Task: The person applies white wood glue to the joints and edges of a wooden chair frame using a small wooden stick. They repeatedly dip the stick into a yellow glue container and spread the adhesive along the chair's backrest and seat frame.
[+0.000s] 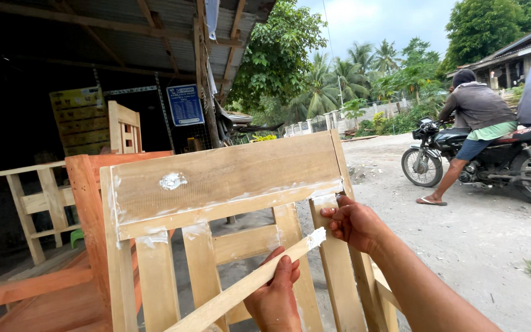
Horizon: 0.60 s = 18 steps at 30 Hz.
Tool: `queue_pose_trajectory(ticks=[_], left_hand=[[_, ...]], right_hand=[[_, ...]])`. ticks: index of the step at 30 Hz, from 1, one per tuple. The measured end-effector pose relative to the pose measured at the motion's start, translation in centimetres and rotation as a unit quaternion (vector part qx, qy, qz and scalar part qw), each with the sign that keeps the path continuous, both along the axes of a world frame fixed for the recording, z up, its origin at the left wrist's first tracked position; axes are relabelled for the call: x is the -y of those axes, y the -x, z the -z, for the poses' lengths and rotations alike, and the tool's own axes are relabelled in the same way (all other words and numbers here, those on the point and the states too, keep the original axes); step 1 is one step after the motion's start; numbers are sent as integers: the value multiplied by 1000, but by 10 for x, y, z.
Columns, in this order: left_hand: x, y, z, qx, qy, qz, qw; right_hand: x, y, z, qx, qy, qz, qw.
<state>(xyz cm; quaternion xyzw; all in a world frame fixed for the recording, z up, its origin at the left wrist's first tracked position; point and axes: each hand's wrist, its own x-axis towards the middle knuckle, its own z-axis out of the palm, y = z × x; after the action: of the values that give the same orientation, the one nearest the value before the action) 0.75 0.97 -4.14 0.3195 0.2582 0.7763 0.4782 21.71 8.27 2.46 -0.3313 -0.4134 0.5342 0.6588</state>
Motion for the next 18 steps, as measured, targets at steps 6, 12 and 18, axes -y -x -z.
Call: queue_pose_trajectory(ticks=[6,12,18], left_hand=[[-4,3,3,-12,-7,-2,1000],[-1,5,-1,-3,3,4,1000],[6,3,-3,-21,24,-2,999]], right_hand=[[1,1,0,32,-17,-18,999],[5,-2,-3,18,-21,-29,999],[14,-4,-2,-2,-18,-33,999]])
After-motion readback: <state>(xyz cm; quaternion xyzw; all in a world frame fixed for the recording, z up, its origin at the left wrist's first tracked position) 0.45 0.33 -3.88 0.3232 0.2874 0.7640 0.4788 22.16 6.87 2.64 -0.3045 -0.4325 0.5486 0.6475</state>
